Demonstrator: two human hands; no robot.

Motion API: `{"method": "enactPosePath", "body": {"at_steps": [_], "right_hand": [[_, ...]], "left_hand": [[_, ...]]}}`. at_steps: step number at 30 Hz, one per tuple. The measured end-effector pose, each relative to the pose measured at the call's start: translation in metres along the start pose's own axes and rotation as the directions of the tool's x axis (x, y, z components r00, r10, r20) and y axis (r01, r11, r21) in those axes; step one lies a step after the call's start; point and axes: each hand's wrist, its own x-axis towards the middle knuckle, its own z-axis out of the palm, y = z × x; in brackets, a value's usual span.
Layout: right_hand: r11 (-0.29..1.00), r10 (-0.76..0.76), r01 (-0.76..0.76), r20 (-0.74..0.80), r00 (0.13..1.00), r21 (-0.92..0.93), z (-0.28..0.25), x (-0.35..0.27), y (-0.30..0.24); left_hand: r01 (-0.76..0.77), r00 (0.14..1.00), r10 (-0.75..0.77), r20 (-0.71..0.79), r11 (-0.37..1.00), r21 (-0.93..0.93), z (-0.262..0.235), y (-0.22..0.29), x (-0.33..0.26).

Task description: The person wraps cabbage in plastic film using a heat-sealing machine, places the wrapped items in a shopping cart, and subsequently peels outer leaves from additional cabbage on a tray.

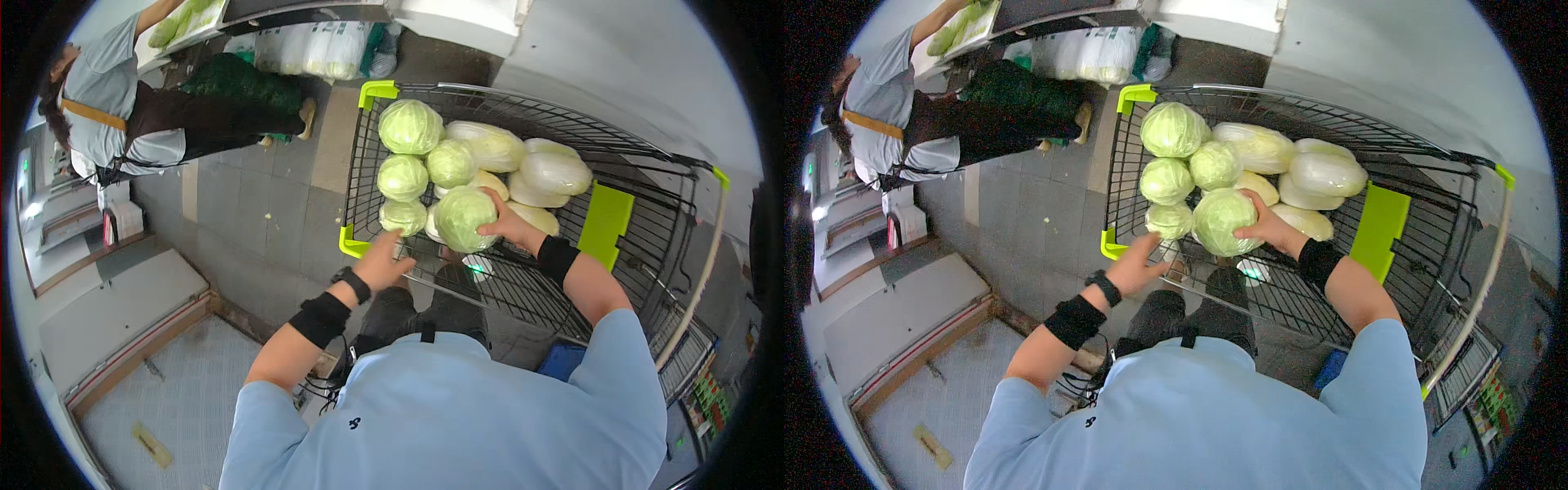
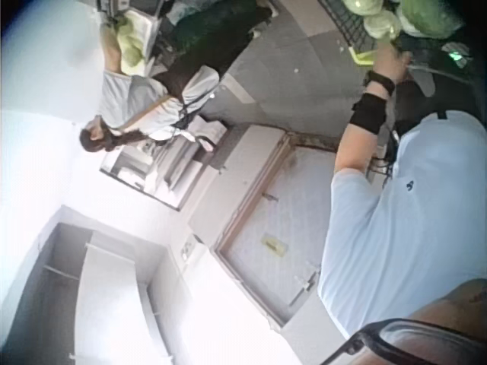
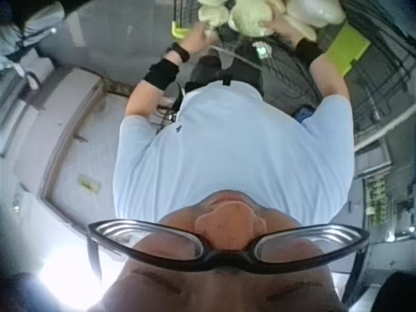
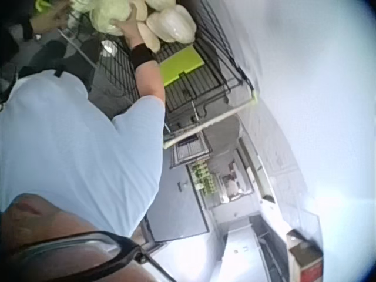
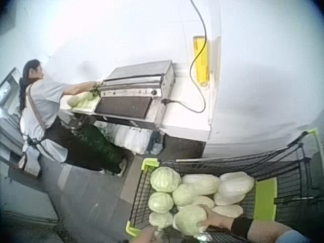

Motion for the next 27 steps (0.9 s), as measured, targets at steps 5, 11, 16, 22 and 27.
{"method": "enactPosePath", "body": {"at_steps": [5,11,16,22,27], "right_hand": [[0.998,0.055,-0.055,0.047,0.997,0.001,0.000,0.046,0.037],[1.000,0.005,-0.005,0.069,0.998,-0.010,0.000,0.063,0.053],[0.987,0.009,0.013,0.130,0.991,-0.161,-0.010,0.070,0.070],[0.986,0.026,-0.005,0.127,0.992,-0.167,-0.004,0.080,0.053],[0.980,-0.090,0.099,0.060,0.994,-0.172,-0.001,0.081,0.065]], "left_hand": [[0.321,0.943,-0.312,0.114,0.765,-0.558,0.060,0.012,0.057],[0.472,0.801,-0.525,0.289,0.256,-0.843,0.066,0.030,0.105],[0.504,0.768,-0.584,0.263,0.299,-0.810,0.080,0.012,0.115],[0.442,0.805,-0.584,0.105,0.472,-0.763,0.092,-0.023,0.137],[0.334,0.857,-0.508,-0.079,0.667,-0.667,0.106,-0.033,0.129]]}}
